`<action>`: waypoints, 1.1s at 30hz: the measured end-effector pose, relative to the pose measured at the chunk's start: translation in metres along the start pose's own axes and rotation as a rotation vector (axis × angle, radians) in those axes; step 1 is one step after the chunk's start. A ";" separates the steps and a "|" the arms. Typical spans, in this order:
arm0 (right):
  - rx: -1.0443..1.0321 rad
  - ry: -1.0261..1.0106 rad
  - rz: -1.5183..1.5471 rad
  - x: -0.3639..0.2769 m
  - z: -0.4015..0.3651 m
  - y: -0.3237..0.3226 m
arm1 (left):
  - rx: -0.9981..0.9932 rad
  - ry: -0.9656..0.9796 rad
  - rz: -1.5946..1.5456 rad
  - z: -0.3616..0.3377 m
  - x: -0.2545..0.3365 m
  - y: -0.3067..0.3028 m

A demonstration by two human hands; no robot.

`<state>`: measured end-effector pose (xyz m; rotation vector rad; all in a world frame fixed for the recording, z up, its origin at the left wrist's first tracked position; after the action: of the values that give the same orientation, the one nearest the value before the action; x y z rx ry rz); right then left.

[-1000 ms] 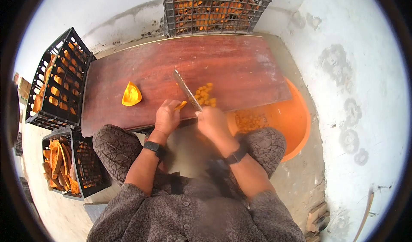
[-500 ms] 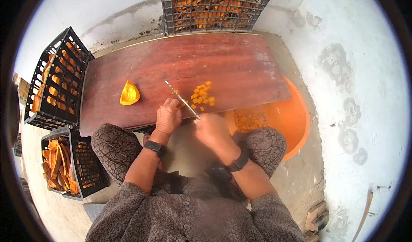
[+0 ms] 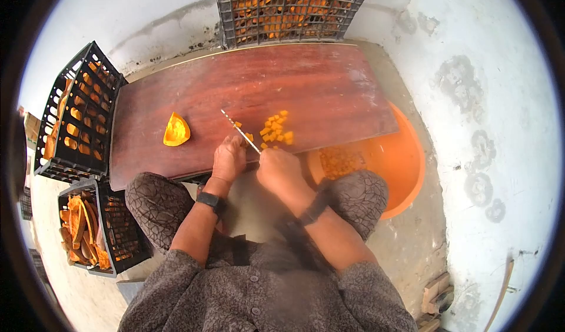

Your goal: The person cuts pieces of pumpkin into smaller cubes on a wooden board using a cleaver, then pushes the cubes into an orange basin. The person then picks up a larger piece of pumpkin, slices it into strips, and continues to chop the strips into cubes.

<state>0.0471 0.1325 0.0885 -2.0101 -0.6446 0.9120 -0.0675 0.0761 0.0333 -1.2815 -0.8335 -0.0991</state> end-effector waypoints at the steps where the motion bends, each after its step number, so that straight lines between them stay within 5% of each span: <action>1: -0.012 -0.011 -0.021 -0.003 0.001 0.000 | -0.003 -0.006 -0.004 -0.001 0.000 0.002; 27: 0.101 0.111 0.225 0.043 -0.006 -0.014 | 0.108 -0.037 -0.169 0.002 0.001 0.008; 33: 0.062 0.107 0.367 0.055 -0.008 0.006 | 0.384 -0.025 -0.266 0.003 0.006 -0.002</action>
<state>0.0871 0.1644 0.0663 -2.1423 -0.1869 1.0126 -0.0655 0.0807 0.0383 -0.8101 -0.9880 -0.1278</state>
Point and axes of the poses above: each hand's wrist, its own z-axis towards the middle knuckle, its own y-axis out of the palm, x = y × z, the point moved 10 cm from there along z, towards the middle knuckle, and after that the axes turned 15 degrees about -x, right-handed, at the moved point
